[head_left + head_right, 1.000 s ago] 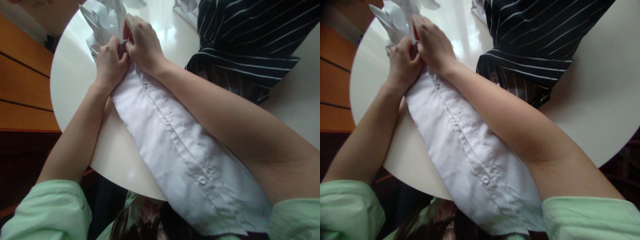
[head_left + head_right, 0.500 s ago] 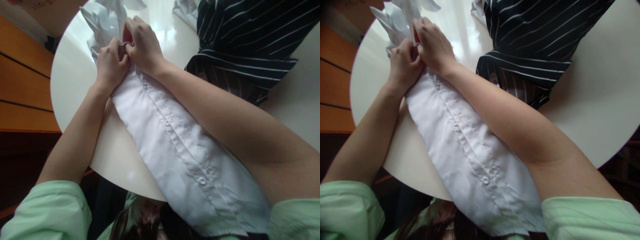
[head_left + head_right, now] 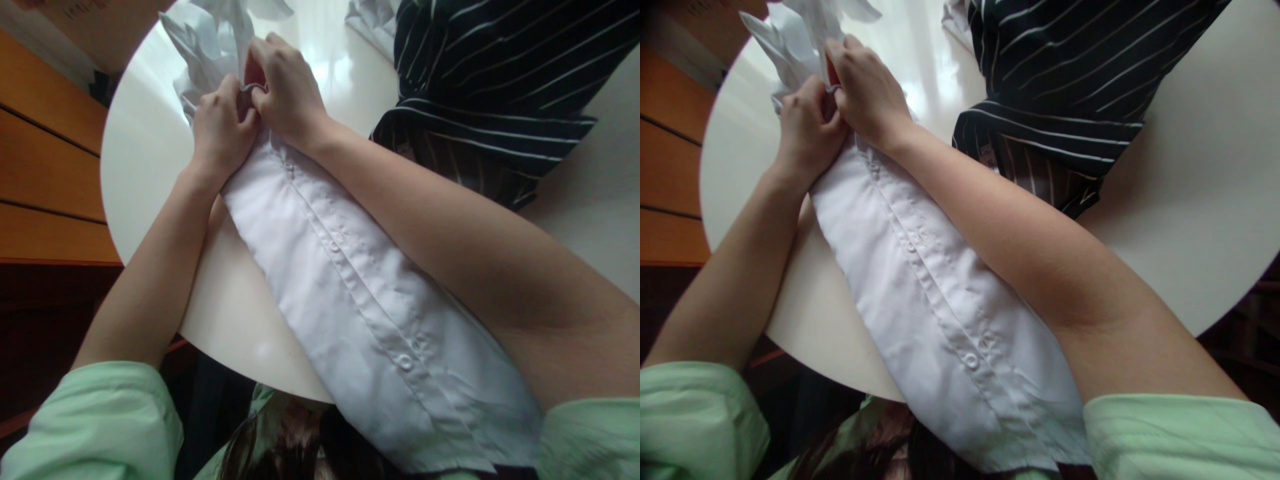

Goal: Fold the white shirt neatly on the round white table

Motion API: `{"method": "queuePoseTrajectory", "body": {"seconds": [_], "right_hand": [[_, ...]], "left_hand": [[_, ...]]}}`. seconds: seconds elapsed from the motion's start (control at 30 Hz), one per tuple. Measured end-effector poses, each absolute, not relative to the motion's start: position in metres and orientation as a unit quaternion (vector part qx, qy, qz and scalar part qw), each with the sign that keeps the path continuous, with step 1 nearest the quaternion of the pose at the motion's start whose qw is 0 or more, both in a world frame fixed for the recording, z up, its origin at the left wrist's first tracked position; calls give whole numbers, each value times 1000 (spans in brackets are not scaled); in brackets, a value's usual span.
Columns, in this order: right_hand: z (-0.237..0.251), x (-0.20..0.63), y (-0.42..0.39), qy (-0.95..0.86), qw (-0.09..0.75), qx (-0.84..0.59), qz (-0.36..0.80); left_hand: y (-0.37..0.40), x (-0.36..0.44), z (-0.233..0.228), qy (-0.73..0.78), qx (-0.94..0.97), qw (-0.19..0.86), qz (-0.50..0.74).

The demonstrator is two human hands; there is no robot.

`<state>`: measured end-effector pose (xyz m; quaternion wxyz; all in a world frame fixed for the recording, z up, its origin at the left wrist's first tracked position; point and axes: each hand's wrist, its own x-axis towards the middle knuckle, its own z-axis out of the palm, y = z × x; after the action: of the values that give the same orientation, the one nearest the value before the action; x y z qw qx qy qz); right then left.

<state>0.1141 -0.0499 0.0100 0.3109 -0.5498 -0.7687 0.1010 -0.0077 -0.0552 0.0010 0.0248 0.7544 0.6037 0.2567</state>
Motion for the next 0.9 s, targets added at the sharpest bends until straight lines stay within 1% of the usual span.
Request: {"method": "queuePoseTrajectory", "body": {"seconds": [0.1, 0.27, 0.53, 0.77, 0.9], "right_hand": [[9, 113, -49, -768, 312, -550, 101], [9, 113, -49, -771, 307, -548, 105], [9, 115, -51, -776, 296, -546, 108], [9, 114, -50, -777, 295, -545, 113], [9, 115, -50, -776, 294, -547, 114]], "left_hand": [[-54, -8, 0, 603, 758, 12, 246], [-54, -8, 1, 606, 755, 29, 249], [-55, -7, 0, 599, 768, -10, 227], [-53, -8, 2, 603, 761, 17, 239], [-54, -7, 1, 602, 766, 5, 225]]}}
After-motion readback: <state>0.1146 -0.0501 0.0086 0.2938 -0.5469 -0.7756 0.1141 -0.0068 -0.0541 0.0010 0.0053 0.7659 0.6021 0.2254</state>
